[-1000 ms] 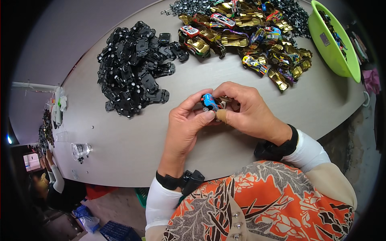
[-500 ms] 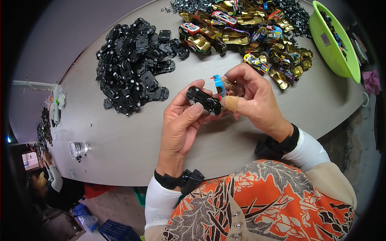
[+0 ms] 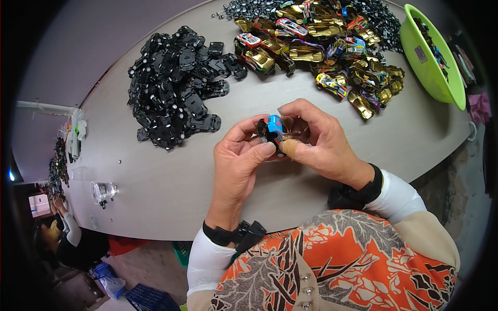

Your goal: The person assembles small toy cars by hand, picking up black chassis and colorful bodies from piles on a table and snapping them together. The person handles the components one at a time, fitting the body onto the chassis and placing the finished toy on the table.

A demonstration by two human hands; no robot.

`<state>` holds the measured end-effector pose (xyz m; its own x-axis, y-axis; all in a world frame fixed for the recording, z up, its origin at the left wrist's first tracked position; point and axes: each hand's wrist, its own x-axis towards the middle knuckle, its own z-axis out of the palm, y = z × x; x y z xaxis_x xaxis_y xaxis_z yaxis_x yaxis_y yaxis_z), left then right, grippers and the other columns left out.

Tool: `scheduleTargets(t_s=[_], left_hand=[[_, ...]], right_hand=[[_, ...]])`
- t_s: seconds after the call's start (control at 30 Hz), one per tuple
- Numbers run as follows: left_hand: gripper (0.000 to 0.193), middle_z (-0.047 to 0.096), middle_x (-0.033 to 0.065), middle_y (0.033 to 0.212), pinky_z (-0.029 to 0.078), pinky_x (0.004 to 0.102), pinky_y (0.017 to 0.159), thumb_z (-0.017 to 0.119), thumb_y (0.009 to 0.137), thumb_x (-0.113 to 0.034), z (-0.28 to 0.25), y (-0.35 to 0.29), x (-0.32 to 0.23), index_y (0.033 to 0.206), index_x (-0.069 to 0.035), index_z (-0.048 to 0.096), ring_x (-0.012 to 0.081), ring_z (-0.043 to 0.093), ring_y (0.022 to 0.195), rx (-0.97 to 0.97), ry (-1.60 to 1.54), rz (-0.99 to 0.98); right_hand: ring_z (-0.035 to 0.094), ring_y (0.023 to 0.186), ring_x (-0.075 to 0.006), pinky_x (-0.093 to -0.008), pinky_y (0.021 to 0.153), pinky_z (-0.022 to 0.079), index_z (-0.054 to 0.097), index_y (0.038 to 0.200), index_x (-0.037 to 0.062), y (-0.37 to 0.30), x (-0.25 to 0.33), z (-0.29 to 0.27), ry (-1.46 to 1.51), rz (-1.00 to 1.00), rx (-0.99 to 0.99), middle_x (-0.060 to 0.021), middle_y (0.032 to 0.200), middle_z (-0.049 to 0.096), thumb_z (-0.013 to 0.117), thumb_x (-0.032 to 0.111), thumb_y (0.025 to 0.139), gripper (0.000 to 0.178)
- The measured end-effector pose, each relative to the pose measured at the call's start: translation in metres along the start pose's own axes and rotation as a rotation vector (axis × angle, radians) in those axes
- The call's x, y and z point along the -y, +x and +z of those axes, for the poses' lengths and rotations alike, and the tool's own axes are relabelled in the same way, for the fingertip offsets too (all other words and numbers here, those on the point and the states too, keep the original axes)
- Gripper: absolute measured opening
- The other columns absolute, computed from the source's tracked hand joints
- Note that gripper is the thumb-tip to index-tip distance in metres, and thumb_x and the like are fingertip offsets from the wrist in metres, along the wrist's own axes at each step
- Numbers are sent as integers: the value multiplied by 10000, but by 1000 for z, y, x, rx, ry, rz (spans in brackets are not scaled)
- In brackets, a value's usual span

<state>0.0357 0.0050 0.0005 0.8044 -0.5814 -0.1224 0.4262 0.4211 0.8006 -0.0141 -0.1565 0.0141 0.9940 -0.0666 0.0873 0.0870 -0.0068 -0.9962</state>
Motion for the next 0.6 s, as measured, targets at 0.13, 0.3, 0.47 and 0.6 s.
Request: scheduleTargets(t_s=[0.13, 0.3, 0.47, 0.6], left_hand=[[418, 598, 136, 1058, 573, 350, 753, 628, 772, 65, 1, -2, 1, 1176, 54, 520, 197, 609, 931, -6, 38, 40], [384, 573, 117, 1095, 576, 335, 746, 631, 767, 70, 2, -2, 4, 1144, 25, 567, 189, 604, 934, -6, 70, 74], [380, 551, 91, 1114, 558, 281, 751, 625, 782, 56, -2, -1, 7, 1156, 10, 575, 162, 586, 944, 26, 199, 123], [378, 550, 85, 1108, 516, 237, 763, 584, 838, 10, 4, -4, 7, 1212, 23, 534, 141, 566, 953, 28, 459, 196]], right_hand=[[458, 652, -49, -198, 546, 388, 556, 1003, 14, 3, -1, -3, -180, -163, 39, -21, 845, 506, 587, -6, 730, 275], [466, 649, -60, -206, 548, 386, 567, 989, 18, 4, 1, -3, -163, -131, 87, -25, 864, 508, 586, -24, 722, 271], [490, 665, -80, -217, 566, 400, 562, 994, 21, 5, 4, -6, -170, -112, 141, -38, 859, 518, 600, -21, 729, 270], [536, 666, -145, -249, 581, 431, 558, 987, 25, 4, 6, -6, -283, -174, 117, -67, 824, 529, 621, -24, 723, 276]])
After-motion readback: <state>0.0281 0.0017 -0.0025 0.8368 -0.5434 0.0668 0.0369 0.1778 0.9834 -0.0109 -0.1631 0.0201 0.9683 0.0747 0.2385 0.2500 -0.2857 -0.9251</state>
